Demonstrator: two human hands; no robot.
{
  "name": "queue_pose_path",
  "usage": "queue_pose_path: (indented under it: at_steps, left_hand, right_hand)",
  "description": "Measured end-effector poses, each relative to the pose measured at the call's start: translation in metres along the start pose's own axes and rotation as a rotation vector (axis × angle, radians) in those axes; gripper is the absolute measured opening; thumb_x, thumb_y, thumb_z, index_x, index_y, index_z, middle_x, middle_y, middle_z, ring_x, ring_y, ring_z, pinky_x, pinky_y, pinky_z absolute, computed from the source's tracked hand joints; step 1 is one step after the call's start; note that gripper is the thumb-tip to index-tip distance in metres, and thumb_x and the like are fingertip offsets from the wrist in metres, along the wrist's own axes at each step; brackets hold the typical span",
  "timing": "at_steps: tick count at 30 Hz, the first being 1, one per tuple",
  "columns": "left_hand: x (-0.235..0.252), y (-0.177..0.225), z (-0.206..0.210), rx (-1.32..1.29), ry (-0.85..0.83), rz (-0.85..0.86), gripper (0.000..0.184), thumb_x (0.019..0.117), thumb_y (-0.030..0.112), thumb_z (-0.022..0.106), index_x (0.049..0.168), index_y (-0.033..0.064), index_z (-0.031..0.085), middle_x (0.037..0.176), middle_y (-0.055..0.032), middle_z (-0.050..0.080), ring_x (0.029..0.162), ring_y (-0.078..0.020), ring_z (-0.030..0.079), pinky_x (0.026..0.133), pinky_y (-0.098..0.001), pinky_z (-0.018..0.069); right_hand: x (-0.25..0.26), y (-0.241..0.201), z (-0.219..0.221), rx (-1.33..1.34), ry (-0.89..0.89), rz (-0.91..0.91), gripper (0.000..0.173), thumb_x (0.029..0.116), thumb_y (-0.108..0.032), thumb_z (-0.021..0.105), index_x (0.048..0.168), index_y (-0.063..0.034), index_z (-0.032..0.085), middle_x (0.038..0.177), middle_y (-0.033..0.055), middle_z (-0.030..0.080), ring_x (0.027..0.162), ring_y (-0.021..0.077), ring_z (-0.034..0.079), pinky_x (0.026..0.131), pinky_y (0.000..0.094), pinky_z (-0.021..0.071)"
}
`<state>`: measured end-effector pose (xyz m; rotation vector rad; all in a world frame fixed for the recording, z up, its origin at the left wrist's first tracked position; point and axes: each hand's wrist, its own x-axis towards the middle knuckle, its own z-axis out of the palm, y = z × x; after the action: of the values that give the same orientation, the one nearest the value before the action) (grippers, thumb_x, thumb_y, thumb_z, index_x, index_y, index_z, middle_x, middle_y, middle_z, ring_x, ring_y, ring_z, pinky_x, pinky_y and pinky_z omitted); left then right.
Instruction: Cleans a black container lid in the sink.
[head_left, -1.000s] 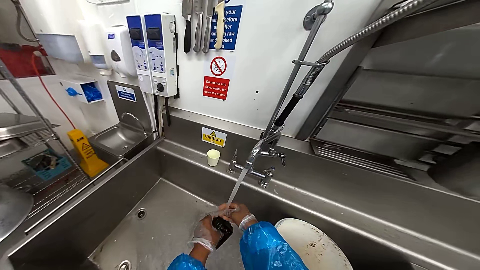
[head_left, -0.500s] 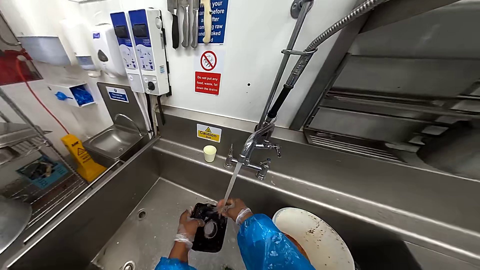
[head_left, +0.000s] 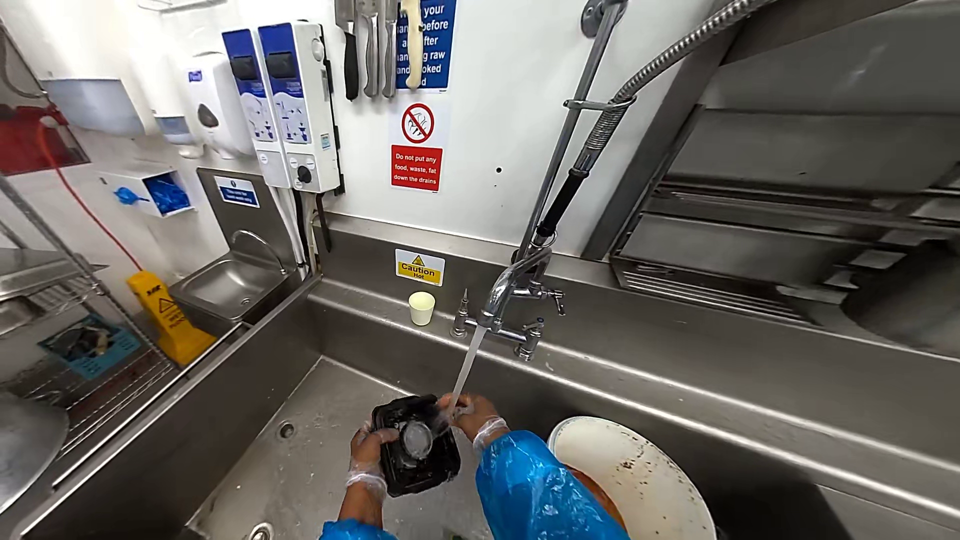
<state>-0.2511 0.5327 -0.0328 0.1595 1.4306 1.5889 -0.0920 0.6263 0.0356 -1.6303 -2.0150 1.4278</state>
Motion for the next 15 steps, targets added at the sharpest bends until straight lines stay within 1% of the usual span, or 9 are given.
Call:
queue_pose_path:
  at_steps: [1,3,4,6,7,9,11,14,15]
  left_hand:
    - [0.002,-0.002,0.005,-0.053,0.047,-0.023,0.035,0.0835,-0.015,0.061,0.117,-0.0083,0.056,0.096,-0.0206,0.063,0.080,-0.0253,0.062,0.071,-0.0408,0.0545]
    - [0.007,-0.009,0.014,-0.138,0.142,-0.070,0.031,0.0851,-0.012,0.061,0.115,-0.0080,0.056,0.096,-0.0222,0.062,0.081,-0.0281,0.061,0.072,-0.0442,0.0535]
    - [0.009,-0.012,0.018,-0.171,0.177,-0.094,0.029,0.0866,-0.010,0.061,0.115,-0.0087,0.056,0.098,-0.0240,0.062,0.084,-0.0302,0.060,0.074,-0.0467,0.0529]
    - [0.012,-0.018,0.022,-0.252,0.196,-0.128,0.029,0.0910,-0.007,0.060,0.119,-0.0092,0.055,0.105,-0.0259,0.061,0.090,-0.0327,0.060,0.078,-0.0498,0.0525]
    - [0.013,-0.020,0.023,-0.299,0.191,-0.143,0.028,0.0939,-0.004,0.058,0.122,-0.0079,0.054,0.106,-0.0247,0.060,0.091,-0.0317,0.060,0.080,-0.0487,0.0525]
    - [0.015,-0.024,0.022,-0.375,0.180,-0.174,0.029,0.0972,-0.001,0.054,0.126,-0.0055,0.052,0.110,-0.0229,0.059,0.094,-0.0299,0.058,0.081,-0.0466,0.0519]
    - [0.016,-0.030,0.020,-0.417,0.176,-0.199,0.031,0.0981,0.000,0.052,0.129,-0.0045,0.051,0.115,-0.0231,0.059,0.097,-0.0300,0.059,0.084,-0.0468,0.0521]
    - [0.014,-0.034,0.019,-0.429,0.184,-0.225,0.032,0.0996,0.001,0.049,0.131,-0.0032,0.049,0.115,-0.0221,0.058,0.096,-0.0291,0.058,0.083,-0.0453,0.0522]
    - [0.013,-0.035,0.019,-0.432,0.176,-0.233,0.032,0.1005,0.001,0.048,0.133,-0.0022,0.048,0.117,-0.0215,0.057,0.097,-0.0285,0.058,0.084,-0.0448,0.0517]
  right_hand:
    - [0.001,0.000,0.001,0.005,-0.005,-0.007,0.031,0.0993,-0.005,0.062,0.130,0.0000,0.066,0.132,0.0191,0.065,0.125,0.0261,0.061,0.109,0.0402,0.0454]
    - [0.002,0.002,0.004,0.026,-0.026,-0.015,0.031,0.0990,-0.005,0.063,0.129,0.0001,0.066,0.131,0.0191,0.066,0.123,0.0255,0.062,0.108,0.0397,0.0469]
    - [0.003,0.003,0.005,0.032,-0.039,-0.012,0.031,0.0989,-0.005,0.063,0.129,0.0004,0.066,0.130,0.0194,0.066,0.123,0.0256,0.062,0.108,0.0397,0.0472]
    - [0.002,0.003,0.005,0.068,-0.063,0.008,0.029,0.0991,-0.003,0.063,0.128,0.0016,0.065,0.126,0.0192,0.067,0.115,0.0233,0.065,0.102,0.0372,0.0502]
    - [0.000,0.002,0.006,0.096,-0.072,0.026,0.027,0.0997,-0.002,0.062,0.126,0.0025,0.065,0.124,0.0189,0.067,0.111,0.0214,0.066,0.099,0.0351,0.0514]
    - [-0.001,0.002,0.008,0.131,-0.084,0.049,0.026,0.0998,0.001,0.060,0.125,0.0038,0.065,0.121,0.0189,0.067,0.107,0.0201,0.067,0.098,0.0332,0.0523]
    - [0.000,0.006,0.010,0.118,-0.113,0.043,0.025,0.0999,0.001,0.060,0.124,0.0040,0.065,0.121,0.0192,0.068,0.107,0.0205,0.067,0.098,0.0335,0.0525]
    - [0.001,0.007,0.014,0.100,-0.149,0.007,0.026,0.0996,0.002,0.058,0.124,0.0048,0.066,0.118,0.0196,0.068,0.107,0.0221,0.067,0.098,0.0360,0.0524]
    - [0.001,0.008,0.014,0.111,-0.157,0.012,0.025,0.0997,0.002,0.058,0.124,0.0050,0.065,0.118,0.0192,0.068,0.106,0.0213,0.066,0.097,0.0355,0.0526]
